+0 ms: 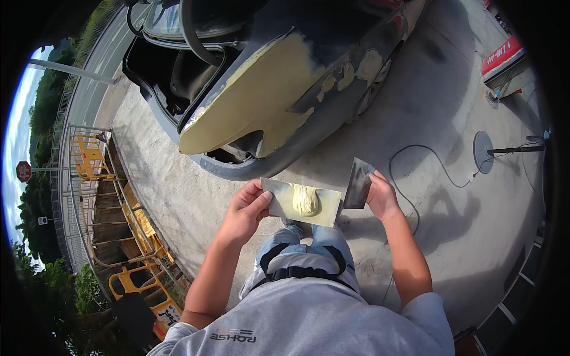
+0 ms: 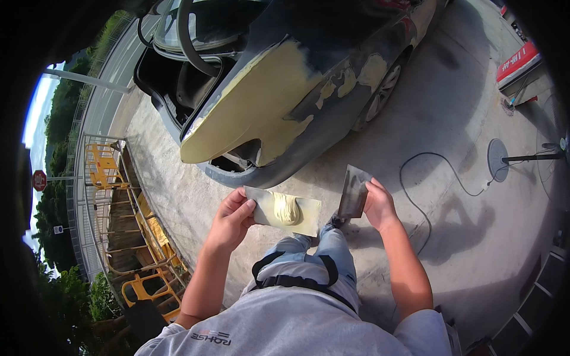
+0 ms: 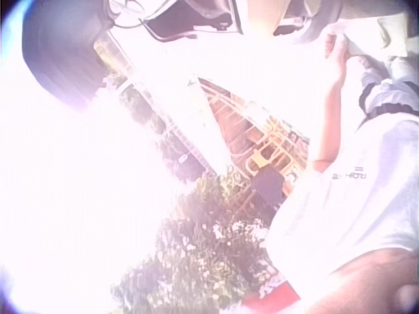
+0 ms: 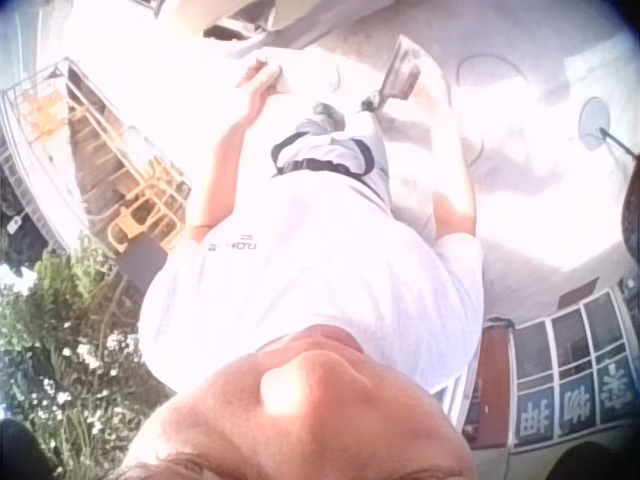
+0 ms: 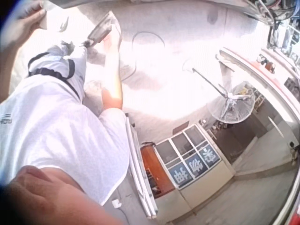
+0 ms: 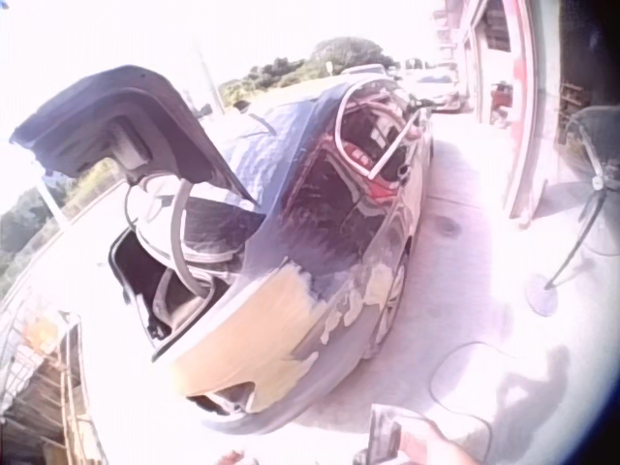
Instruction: The person walks toward a dark car with its trunk open and applies a beige body filler to the rear quarter panel using a spreader. They repeatedly scoop filler from a palette and smooth it over the damaged area, gradually covering a larger section of the panel.
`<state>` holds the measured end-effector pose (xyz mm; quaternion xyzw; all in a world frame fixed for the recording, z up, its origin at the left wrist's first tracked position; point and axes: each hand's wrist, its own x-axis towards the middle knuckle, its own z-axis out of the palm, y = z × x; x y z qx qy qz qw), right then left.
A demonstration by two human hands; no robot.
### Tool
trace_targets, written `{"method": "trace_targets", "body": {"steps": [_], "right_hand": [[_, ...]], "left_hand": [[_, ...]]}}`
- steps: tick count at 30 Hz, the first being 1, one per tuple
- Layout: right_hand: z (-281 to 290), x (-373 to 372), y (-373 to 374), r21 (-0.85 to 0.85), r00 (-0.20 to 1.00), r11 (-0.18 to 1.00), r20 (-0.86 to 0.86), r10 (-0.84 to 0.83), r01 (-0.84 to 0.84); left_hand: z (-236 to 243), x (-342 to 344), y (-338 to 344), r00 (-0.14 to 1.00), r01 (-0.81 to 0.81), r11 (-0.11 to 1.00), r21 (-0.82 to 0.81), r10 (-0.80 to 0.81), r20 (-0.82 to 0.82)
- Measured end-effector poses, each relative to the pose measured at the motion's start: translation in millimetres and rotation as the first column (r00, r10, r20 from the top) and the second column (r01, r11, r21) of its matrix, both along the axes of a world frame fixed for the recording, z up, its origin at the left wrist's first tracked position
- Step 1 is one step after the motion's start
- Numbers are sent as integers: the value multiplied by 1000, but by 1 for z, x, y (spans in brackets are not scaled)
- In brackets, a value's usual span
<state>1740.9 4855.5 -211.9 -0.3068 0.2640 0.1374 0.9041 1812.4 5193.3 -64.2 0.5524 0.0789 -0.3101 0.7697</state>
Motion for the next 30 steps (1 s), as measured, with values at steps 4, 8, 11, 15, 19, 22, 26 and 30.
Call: {"method": "trace_targets", "body": {"steps": [4,8,11,15,19,22,26,30], "right_hand": [[-39,-17,10,-9,950,954,-90,-299,299],[-63,-17,26,8,921,939,-198,-335,343],[-69,-8,32,15,952,960,-136,-275,279],[-71,10,37,50,957,956,-55,-286,289],[-87,30,42,-6,906,923,-185,-380,385],[-114,51,45,26,907,910,-100,-410,414],[-156,94,43,-15,896,900,101,-432,436],[-189,139,30,-152,759,798,450,-470,584]], "left_hand": [[-20,-13,29,985,-168,986,-10,168,-26],[-35,-18,53,982,-186,982,5,186,-14],[-43,-24,66,980,-196,979,61,198,-28],[-66,-23,84,975,-204,974,95,212,-73],[-113,-5,108,980,-133,991,9,133,-150],[-168,8,111,975,-164,982,97,176,-137],[-263,22,125,984,-175,984,43,176,-20],[-327,32,139,927,-304,951,-49,308,215]]}}
